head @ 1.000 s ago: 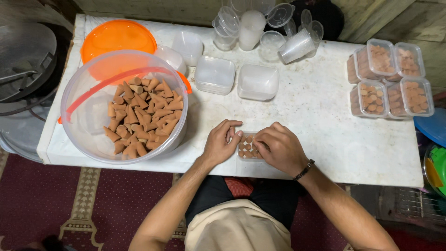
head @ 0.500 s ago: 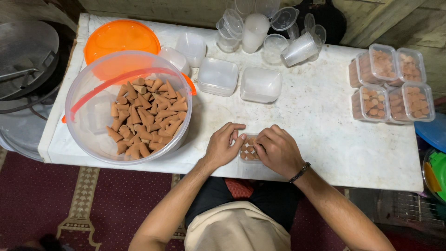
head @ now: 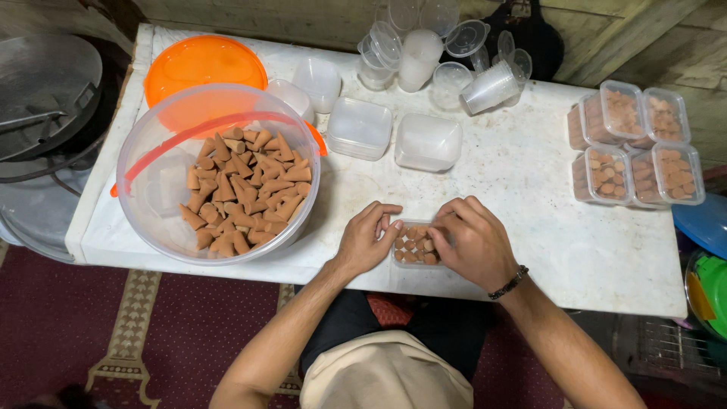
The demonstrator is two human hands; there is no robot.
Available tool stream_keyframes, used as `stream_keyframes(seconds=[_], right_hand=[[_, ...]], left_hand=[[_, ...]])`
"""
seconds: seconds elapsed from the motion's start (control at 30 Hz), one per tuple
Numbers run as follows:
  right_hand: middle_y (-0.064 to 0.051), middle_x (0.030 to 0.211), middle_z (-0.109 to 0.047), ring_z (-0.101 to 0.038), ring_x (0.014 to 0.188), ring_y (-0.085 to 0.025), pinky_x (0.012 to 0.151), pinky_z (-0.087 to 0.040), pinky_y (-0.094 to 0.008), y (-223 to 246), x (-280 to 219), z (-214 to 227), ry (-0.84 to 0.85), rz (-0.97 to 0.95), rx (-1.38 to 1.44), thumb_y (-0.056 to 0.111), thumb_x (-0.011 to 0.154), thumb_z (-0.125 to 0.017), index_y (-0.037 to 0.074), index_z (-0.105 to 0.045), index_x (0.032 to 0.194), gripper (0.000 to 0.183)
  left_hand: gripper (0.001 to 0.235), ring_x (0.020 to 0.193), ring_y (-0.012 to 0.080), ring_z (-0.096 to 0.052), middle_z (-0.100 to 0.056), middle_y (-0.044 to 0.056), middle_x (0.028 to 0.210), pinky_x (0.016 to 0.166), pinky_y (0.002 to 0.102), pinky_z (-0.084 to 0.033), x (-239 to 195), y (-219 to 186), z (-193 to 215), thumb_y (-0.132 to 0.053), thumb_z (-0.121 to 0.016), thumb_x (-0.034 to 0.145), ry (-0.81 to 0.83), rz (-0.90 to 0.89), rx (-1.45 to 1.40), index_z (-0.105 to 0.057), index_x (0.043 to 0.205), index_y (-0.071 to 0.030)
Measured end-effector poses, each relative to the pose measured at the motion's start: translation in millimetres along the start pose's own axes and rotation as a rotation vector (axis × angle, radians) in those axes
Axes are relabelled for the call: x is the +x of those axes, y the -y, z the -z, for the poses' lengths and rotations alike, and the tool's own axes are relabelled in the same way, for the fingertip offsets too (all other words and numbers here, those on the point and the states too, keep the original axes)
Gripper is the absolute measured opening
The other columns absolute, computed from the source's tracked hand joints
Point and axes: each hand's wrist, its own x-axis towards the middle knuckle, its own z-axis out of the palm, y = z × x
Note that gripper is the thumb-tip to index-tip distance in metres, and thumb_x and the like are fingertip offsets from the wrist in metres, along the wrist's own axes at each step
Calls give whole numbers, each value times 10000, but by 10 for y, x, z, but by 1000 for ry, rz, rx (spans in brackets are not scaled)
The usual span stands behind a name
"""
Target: The person transfers small brown cone-shaped food items from a large clear container into smaller clear plastic containers. They pick up the items by hand and arrange them neatly in rows within the smaller containers.
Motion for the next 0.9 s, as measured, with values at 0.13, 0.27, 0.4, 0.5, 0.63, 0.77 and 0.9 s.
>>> stream_keyframes(seconds=[0.13, 0.27, 0.4, 0.5, 0.63, 0.77, 0.9], right_hand=[[-43, 914, -670, -616, 848, -219, 722, -525, -314, 66, 88, 177, -36, 17, 33, 150, 878, -761, 47, -768, 884, 104], [-42, 900, -695, -644, 829, -249, 721, -547, -342, 205, 276, 374, -94, 49, 145, 94, 842, -780, 55, -770, 873, 51], [-31, 931, -722, -658, 833, -264, 751, -557, -363, 472, 615, 609, -149, 153, 287, 71, 857, -779, 87, -769, 913, 59], [-54, 931, -734, -659, 826, -300, 766, -555, -398, 751, 1016, 724, -156, 315, 341, 77, 864, -778, 100, -772, 929, 70], [-63, 921, -712, -642, 830, -300, 749, -550, -388, 1113, 1536, 730, -75, 465, 292, 39, 868, -747, 85, -752, 938, 84], [-86, 904, -696, -636, 849, -316, 746, -557, -423, 1301, 1980, 561, 111, 605, 150, 36, 831, -750, 52, -718, 901, 78], [-62, 840, -665, -612, 868, -298, 767, -559, -420, 1231, 2325, 117, 311, 679, -58, 109, 801, -756, 70, -694, 836, 81]], left_hand=[[207, 585, 187, -583, -563, 52, 719, 548, 330, -517, -17, -140, 71, -102, -699, 938, -41, 2, 24, -713, 1138, -52], [235, 588, 194, -579, -569, 42, 732, 538, 330, -513, -17, -511, 265, -103, -707, 919, -67, -75, 42, -717, 1152, -69], [239, 610, 229, -596, -584, 50, 757, 552, 370, -529, -6, -811, 471, -125, -710, 920, -88, -162, 116, -712, 1156, -86], [224, 611, 252, -610, -601, 71, 757, 541, 397, -524, -24, -667, 543, -108, -714, 892, -89, -158, 136, -700, 1112, -73], [181, 627, 313, -637, -596, 91, 744, 548, 421, -533, -92, -376, 554, -131, -722, 892, -124, -156, 199, -703, 1047, -40], [187, 719, 323, -671, -616, 83, 775, 629, 410, -568, -161, -622, 708, -126, -730, 895, -114, -181, 203, -703, 1069, -62], [195, 769, 282, -668, -575, 37, 809, 681, 359, -572, -192, -832, 865, -147, -697, 958, -125, -214, 122, -699, 1150, -118]])
